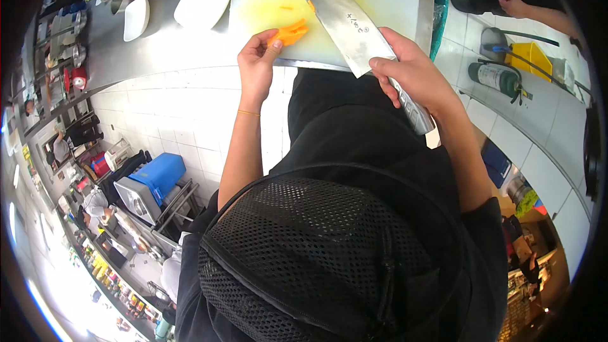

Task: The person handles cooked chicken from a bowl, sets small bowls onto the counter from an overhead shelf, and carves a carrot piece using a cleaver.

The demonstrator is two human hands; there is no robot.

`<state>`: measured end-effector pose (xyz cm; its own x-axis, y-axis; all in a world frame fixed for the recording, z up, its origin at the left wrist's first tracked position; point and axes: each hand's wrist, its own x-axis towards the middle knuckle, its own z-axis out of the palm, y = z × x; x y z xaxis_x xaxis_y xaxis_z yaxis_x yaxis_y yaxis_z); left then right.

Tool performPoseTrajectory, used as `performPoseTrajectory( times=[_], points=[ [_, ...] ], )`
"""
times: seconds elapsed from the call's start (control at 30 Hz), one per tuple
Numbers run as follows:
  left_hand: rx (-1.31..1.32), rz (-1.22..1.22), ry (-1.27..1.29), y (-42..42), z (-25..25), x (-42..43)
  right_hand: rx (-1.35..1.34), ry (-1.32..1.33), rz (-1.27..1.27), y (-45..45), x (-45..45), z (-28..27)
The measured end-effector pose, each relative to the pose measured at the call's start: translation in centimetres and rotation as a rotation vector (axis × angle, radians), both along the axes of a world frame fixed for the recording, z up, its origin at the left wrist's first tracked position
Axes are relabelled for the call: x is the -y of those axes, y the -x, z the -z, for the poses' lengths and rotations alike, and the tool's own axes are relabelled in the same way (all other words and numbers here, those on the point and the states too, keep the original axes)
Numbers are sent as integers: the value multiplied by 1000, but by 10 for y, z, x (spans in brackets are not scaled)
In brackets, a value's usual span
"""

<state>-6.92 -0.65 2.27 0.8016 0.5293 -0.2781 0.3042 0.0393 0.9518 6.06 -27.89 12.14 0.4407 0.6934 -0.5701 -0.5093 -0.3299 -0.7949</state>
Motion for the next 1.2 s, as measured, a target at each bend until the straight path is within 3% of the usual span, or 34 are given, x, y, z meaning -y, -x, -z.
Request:
performPoseTrajectory(
  times=[0.13,0.2,0.23,0.3,0.37,0.47,0.67,0.9,1.2],
  points=[
    [41,136,66,-8,-22,-1,104,39,16,3,4,3],
    [-48,562,-57,-25,-55,8,152,62,-11,5,8,2],
    [-47,553,-57,-32,-65,13,134,69,-19,3,10,-3],
    [-176,827,-437,-48,-75,21,126,69,-34,-2,11,-11],
    [-161,848,-443,-51,-59,18,108,59,-4,-3,16,-18],
    [-222,743,-264,-45,-36,11,122,48,37,-4,31,-23],
    [-31,361,239,-31,-25,-10,149,55,138,1,32,-15],
    [18,215,165,-12,-26,-18,151,23,108,1,19,-9],
    [-2,12,11,-2,-5,-6,89,149,-158,3,9,-27]
  ],
)
